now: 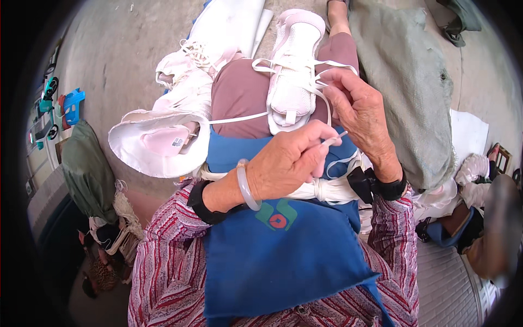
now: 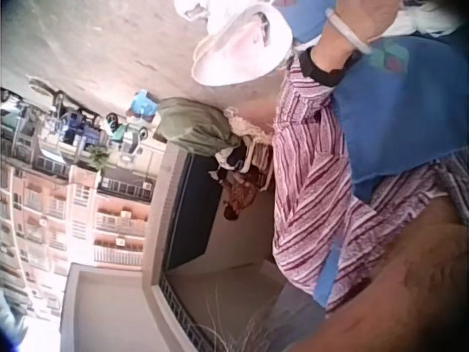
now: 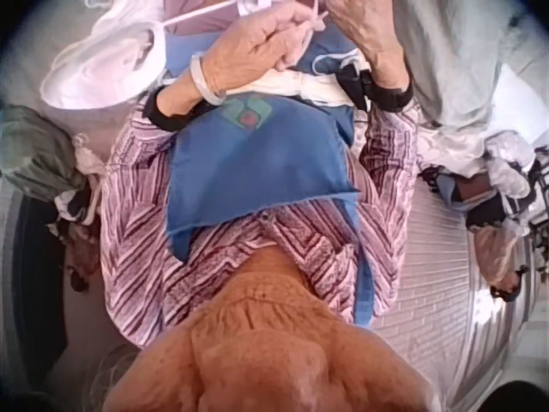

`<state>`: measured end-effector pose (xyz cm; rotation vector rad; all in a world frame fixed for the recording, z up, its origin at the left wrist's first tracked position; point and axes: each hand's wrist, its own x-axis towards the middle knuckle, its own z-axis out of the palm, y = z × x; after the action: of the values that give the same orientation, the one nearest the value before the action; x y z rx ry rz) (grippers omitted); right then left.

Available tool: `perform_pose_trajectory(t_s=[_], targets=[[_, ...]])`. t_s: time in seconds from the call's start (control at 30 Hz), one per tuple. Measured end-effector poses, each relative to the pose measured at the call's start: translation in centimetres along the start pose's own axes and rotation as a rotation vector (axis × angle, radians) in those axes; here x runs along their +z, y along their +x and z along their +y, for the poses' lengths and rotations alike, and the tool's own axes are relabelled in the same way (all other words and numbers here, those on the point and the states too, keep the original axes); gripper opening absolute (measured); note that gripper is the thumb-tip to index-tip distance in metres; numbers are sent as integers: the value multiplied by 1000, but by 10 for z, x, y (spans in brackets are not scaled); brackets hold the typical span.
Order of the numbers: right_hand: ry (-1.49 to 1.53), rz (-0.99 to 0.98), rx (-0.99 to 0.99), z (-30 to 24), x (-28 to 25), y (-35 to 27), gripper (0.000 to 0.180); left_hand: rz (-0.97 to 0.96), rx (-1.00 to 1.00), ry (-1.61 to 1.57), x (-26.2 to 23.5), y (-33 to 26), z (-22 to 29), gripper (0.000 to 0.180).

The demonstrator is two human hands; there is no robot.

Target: The recorder is lacing shoelaces through several pairs of white and pink athletic shoes while sitting in a workshop area.

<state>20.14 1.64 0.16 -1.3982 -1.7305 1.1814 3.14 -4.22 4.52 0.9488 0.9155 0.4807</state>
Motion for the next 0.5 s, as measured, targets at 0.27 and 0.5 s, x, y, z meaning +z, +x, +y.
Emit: perform_pose_trajectory(t_s=[0.27, 0.5], targets=[[-244, 80, -241, 2, 16, 12, 11, 566, 186, 334, -61, 0, -15, 21], [-276, 43, -154, -9, 24, 5, 18, 700, 234, 590, -69, 30, -22, 11]])
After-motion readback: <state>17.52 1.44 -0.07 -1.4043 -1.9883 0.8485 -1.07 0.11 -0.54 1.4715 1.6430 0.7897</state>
